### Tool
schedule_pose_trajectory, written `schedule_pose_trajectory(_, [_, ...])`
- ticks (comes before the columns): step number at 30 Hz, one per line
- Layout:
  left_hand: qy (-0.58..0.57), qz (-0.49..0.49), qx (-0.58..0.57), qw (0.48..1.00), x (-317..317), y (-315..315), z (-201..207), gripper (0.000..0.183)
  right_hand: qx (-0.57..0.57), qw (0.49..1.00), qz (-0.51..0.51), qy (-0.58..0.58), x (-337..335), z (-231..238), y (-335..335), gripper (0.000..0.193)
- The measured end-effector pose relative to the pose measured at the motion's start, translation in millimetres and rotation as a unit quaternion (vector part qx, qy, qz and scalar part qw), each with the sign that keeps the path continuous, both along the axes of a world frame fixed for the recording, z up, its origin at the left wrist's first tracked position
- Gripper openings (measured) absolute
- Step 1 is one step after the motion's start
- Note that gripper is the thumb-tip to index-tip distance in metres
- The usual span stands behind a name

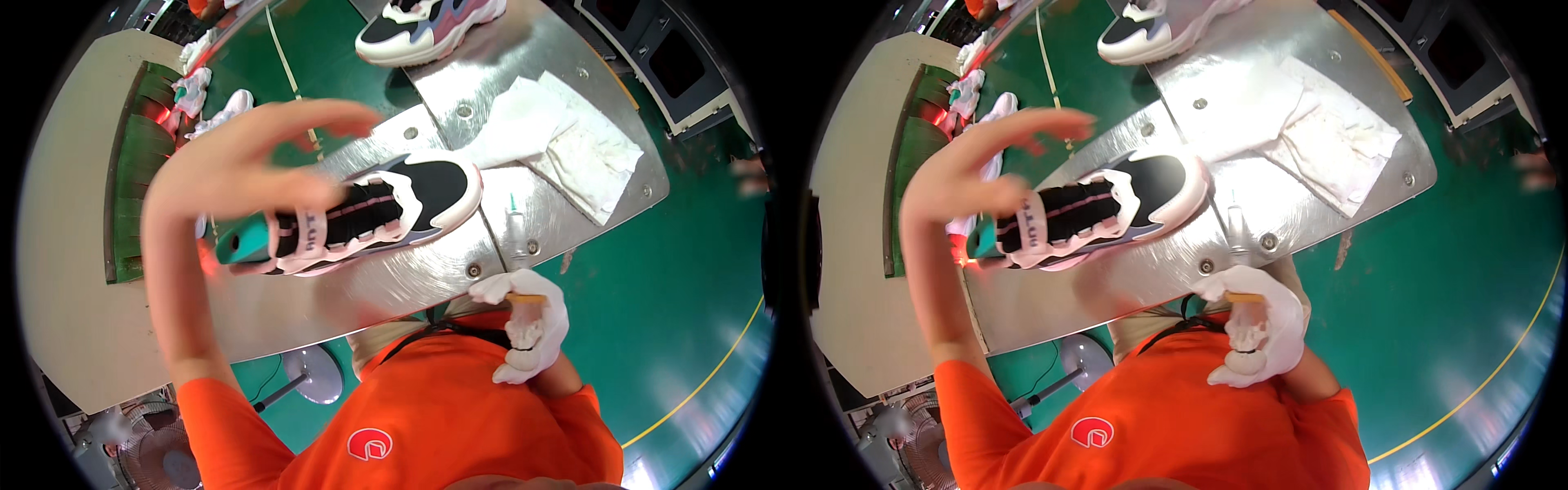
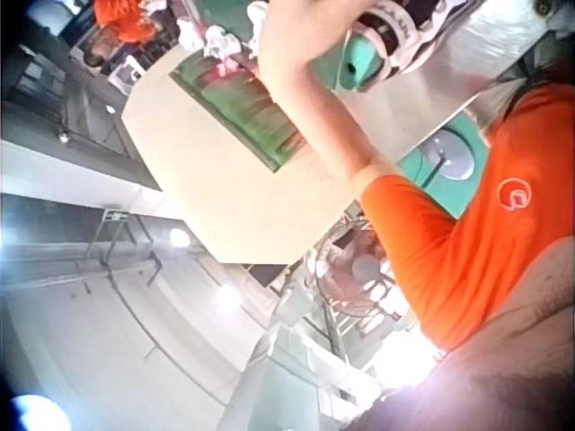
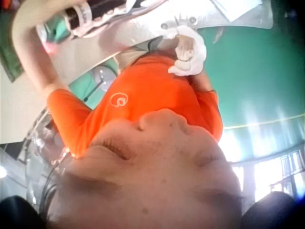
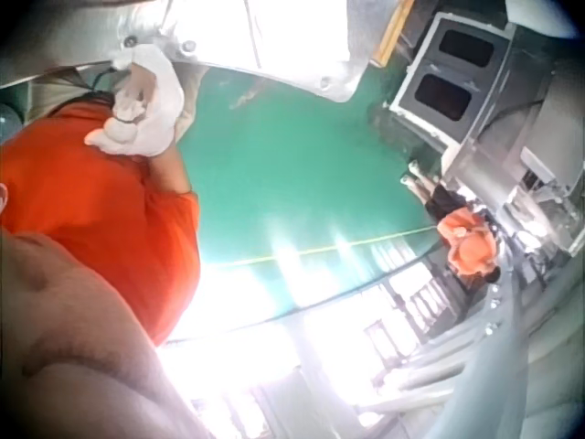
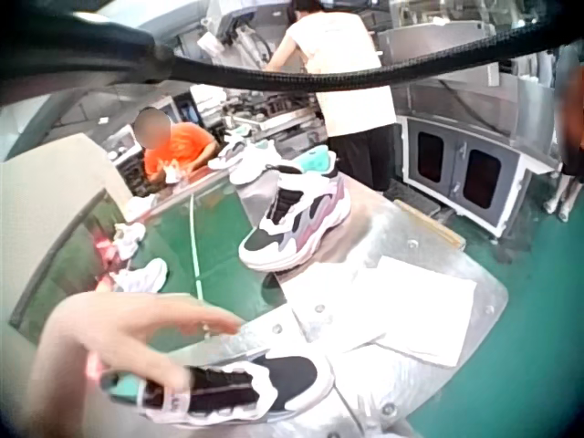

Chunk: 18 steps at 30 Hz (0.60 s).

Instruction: The person applies glue to the sole and side seams of sneakers using a syringe. They handle multiple sneakers one at a time, rotating each shoe to access different areas, and place each treated shoe onto a nearby conveyor belt.

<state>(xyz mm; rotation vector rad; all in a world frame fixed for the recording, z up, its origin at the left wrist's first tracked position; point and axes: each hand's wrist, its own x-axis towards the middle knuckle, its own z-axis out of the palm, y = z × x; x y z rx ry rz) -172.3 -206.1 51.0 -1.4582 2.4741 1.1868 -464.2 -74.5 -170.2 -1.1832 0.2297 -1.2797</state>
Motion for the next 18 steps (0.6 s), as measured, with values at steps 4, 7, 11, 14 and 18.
schedule_pose_trajectory(4, [-0.109,-0.113,0.104,0.982,-57,-53,-58,0.063,0.02,0.998,-0.057,0.033,-14,15,-5,0.102])
schedule_pose_trajectory(7, [-0.147,-0.139,0.178,0.963,-73,-57,-82,0.073,0.086,0.985,-0.122,0.09,-20,25,-8,0.103])
schedule_pose_trajectory(11, [-0.067,-0.07,0.105,0.99,-66,-35,-73,0.071,0.215,0.931,-0.167,0.244,-30,52,-28,0.083])
schedule_pose_trajectory(14, [0.062,0.003,0.025,0.998,-46,-1,-42,0.054,0.242,0.925,-0.152,0.251,-36,74,-31,0.075])
schedule_pose_trajectory(18, [0.236,0.188,-0.078,0.95,3,61,7,0.05,0.147,0.873,-0.124,0.448,-46,113,-44,0.057])
